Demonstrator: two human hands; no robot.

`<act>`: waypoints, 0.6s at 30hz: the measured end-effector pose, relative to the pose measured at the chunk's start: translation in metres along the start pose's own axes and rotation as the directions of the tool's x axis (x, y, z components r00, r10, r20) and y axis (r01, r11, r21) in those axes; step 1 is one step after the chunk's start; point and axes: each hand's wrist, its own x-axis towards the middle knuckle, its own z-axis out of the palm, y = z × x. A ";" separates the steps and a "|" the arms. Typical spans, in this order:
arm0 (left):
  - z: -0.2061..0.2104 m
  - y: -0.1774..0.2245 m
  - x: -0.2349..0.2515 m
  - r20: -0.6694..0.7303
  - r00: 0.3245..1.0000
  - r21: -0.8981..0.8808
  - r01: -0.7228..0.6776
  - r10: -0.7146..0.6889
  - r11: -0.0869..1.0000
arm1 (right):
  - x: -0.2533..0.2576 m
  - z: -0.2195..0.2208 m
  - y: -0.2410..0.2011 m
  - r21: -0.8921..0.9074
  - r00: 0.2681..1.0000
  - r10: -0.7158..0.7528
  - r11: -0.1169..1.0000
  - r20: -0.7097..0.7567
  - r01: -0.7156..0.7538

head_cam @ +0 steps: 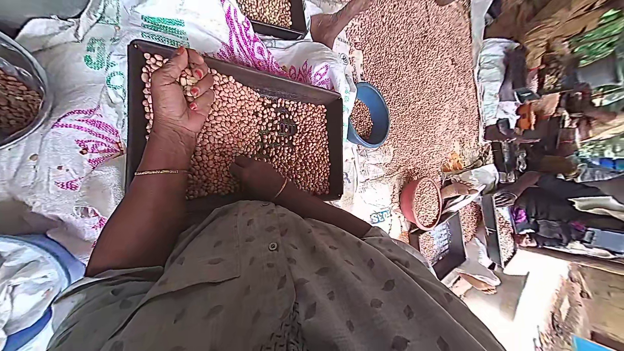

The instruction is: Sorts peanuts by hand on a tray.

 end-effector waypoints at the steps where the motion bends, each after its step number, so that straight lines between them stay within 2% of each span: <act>1: 0.000 -0.001 0.000 0.007 1.000 0.004 0.000 0.000 1.000 | 0.000 -0.001 -0.003 -0.008 0.999 0.034 0.999 0.025 -0.034; 3: 0.001 -0.001 0.000 0.001 1.000 0.018 -0.003 0.003 1.000 | 0.001 -0.004 -0.009 -0.014 0.989 0.130 0.992 0.077 -0.129; 5: 0.003 -0.002 0.000 -0.016 1.000 0.026 -0.006 0.006 1.000 | 0.002 -0.008 -0.007 0.049 0.979 0.191 0.980 0.066 -0.194; 7: 0.002 -0.003 -0.001 -0.002 1.000 0.026 0.000 0.000 1.000 | 0.001 -0.014 0.003 0.293 0.968 0.251 0.927 -0.011 -0.237; 8: 0.001 -0.004 -0.001 0.006 1.000 0.033 0.005 -0.005 0.999 | 0.000 -0.018 0.009 0.483 0.949 0.309 0.843 -0.070 -0.238; 9: 0.001 -0.005 0.000 0.009 1.000 0.040 0.015 -0.015 0.999 | 0.000 -0.023 0.014 0.687 0.914 0.391 0.694 -0.107 -0.216; 10: 0.002 -0.008 0.000 0.000 1.000 0.045 0.029 -0.029 0.999 | -0.001 -0.031 0.016 0.871 0.874 0.480 0.458 -0.077 -0.175; 11: 0.005 -0.011 -0.001 -0.023 0.999 0.041 0.044 -0.043 0.998 | 0.001 -0.036 0.018 0.977 0.834 0.551 0.192 -0.031 -0.091; 12: 0.009 -0.016 -0.003 -0.056 0.997 0.033 0.059 -0.057 0.998 | 0.003 -0.039 0.021 0.999 0.805 0.593 -0.033 0.021 -0.001; 13: 0.015 -0.022 -0.007 -0.098 0.993 0.027 0.066 -0.063 0.997 | 0.006 -0.040 0.022 0.981 0.793 0.607 -0.181 0.060 0.065; 16: 0.039 -0.047 -0.026 -0.230 0.973 0.102 0.036 -0.011 0.994 | 0.019 -0.039 0.015 0.890 0.751 0.639 -0.426 0.168 0.164; 18: 0.048 -0.067 -0.042 -0.163 0.983 0.213 -0.043 0.079 0.976 | 0.027 -0.042 0.004 0.805 0.716 0.658 -0.543 0.231 0.239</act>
